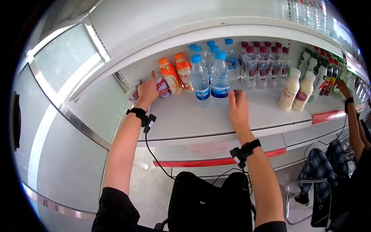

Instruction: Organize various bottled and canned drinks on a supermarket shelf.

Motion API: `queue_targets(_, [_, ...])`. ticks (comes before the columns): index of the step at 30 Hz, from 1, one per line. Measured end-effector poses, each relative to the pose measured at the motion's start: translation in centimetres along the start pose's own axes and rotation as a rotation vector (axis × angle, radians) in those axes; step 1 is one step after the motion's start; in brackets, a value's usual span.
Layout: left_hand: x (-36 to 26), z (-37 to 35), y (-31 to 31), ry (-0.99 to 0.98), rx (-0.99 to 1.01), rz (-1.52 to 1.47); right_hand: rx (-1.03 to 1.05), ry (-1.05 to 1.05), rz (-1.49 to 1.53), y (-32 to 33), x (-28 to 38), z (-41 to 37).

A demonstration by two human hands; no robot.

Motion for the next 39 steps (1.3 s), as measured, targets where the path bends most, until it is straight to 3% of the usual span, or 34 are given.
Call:
queue_targets(4, [1.7,-2.3,1.9,0.095,-0.072,-0.178,-0.026,-0.003,0.000,0.3,0.7,-0.6])
queue_targets(6, [2.6,-2.9,0.3,0.158,-0.068,-0.783,-0.014,-0.008,0.010,0.0,0.9,-0.5])
queue_targets(7, [1.8,-4.0,2.0,0.155,-0.060,-0.824,-0.010,-0.047,0.017,-0.1,0.0,-0.1])
queue_targets(9, [0.6,-4.7,2.4,0.132,-0.096,-0.841,-0.005,-0.076,0.018,0.0,-1.0,0.5])
queue_targets(11, [-0.2,-5.4,2.6,0.112,-0.132,-0.866,0.008,-0.249,0.093,0.3,-2.2,0.7])
queue_targets(13, [0.8,-7.1,4.8,0.145,-0.527,-0.837,0.114,-0.279,0.145,0.4,-1.5,0.6])
queue_targets(14, [0.2,-8.1,4.4,0.155,-0.535,-0.845,0.214,-0.322,0.206,0.2,-1.3,0.3])
queue_targets(16, [1.0,-11.2,3.6,0.354,-0.725,-0.922,0.260,-0.321,0.239,0.9,-1.5,0.5])
queue_targets(17, [0.8,-12.0,2.7,0.356,-0.736,-0.928,0.303,-0.330,0.279,0.8,-1.8,0.5])
queue_targets(19, [1.1,-12.6,-0.9,0.544,-0.459,-0.839,0.325,-0.283,0.222,0.8,-1.3,0.0])
queue_targets(25, [1.7,-8.9,-4.4,0.592,-0.177,-0.924,0.371,-0.231,0.124,0.4,-1.1,-0.5])
queue_targets(29, [1.7,-7.0,-6.3,0.511,-0.186,-0.960,0.360,-0.256,0.149,0.5,-0.7,-0.2])
queue_targets(32, [3.1,-8.7,-5.2,0.607,-0.308,-0.914,0.358,-0.252,0.189,0.6,-0.7,-0.2])
queue_targets(34, [5.6,-11.2,-1.2,0.568,-0.742,-0.861,0.355,-0.259,0.196,0.8,-0.4,-0.5])
queue_targets(35, [6.4,-11.4,-1.2,0.573,-0.739,-0.849,0.357,-0.253,0.189,0.8,-0.3,-0.5])
queue_targets(37, [9.3,-11.9,-0.5,0.722,-0.919,-0.648,0.363,-0.252,0.192,0.6,-0.7,-0.5])
queue_targets(38, [10.7,-11.0,-0.9,0.726,-0.922,-0.645,0.355,-0.243,0.191,0.6,-0.7,-0.3])
queue_targets(39, [13.1,-9.7,-3.8,0.850,-0.852,-0.844,0.356,-0.238,0.190,0.6,-0.6,-0.2])
Point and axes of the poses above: each hand's wrist, its own z-axis towards the middle knuckle, its own y-axis out of the back of the hand, x = y × z, the point moved 8 cm from there along z, towards the middle knuckle, and after that the axes turned 8 degrees about -x, right-handed, at the moved point
